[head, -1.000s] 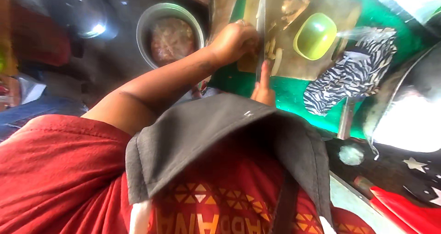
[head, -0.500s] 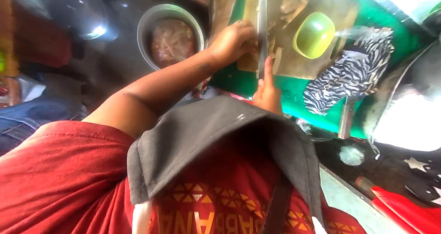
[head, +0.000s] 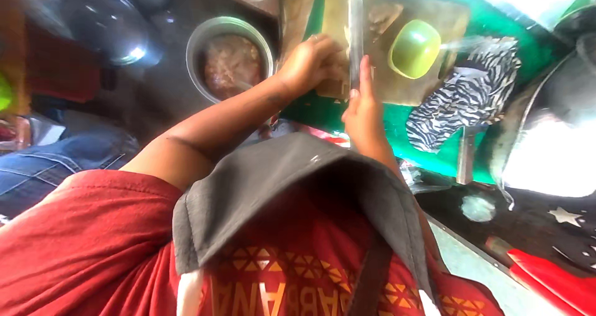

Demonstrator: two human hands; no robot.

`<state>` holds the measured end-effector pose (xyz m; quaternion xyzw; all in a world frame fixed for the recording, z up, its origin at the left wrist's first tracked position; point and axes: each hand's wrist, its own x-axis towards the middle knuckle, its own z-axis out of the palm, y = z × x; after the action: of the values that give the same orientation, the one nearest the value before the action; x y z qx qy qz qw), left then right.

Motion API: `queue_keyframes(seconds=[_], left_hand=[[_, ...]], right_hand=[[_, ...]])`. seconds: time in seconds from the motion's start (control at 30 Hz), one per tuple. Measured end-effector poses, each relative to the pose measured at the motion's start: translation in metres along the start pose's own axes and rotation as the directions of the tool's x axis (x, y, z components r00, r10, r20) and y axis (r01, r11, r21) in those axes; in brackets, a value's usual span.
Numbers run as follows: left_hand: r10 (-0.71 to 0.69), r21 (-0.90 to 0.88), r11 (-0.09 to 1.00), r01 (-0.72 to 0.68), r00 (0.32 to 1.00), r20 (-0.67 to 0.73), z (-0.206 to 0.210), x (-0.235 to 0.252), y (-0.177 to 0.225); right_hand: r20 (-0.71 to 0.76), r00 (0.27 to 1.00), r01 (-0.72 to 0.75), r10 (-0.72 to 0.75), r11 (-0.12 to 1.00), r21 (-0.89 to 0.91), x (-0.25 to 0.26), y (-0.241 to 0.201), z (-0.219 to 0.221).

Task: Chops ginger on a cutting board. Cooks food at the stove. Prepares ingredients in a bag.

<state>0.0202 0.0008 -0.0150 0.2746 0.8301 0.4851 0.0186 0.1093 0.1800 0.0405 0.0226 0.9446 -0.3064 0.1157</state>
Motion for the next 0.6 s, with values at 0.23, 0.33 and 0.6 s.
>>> queue_keyframes(seconds=[0.23,0.33,0.6], left_hand=[[-0.047,0.02,0.999,0.049,0.992,-0.12,0.01,0.0,0.004],[-0.059,0.02,0.998,0.061,0.994,-0.093,0.009,0.004,0.005],[-0.008,0.031,0.999,0.011,0.994,-0.107,0.012,0.001,0.0]], right_hand=[[0.001,1.0,0.012,-0.012,1.0,-0.004,-0.032,0.006,0.011],[0.026,1.0,0.017,-0.015,0.996,-0.083,-0.03,0.004,0.014],[0.111,0.992,-0.053,0.067,0.99,-0.129,0.01,-0.01,0.015]])
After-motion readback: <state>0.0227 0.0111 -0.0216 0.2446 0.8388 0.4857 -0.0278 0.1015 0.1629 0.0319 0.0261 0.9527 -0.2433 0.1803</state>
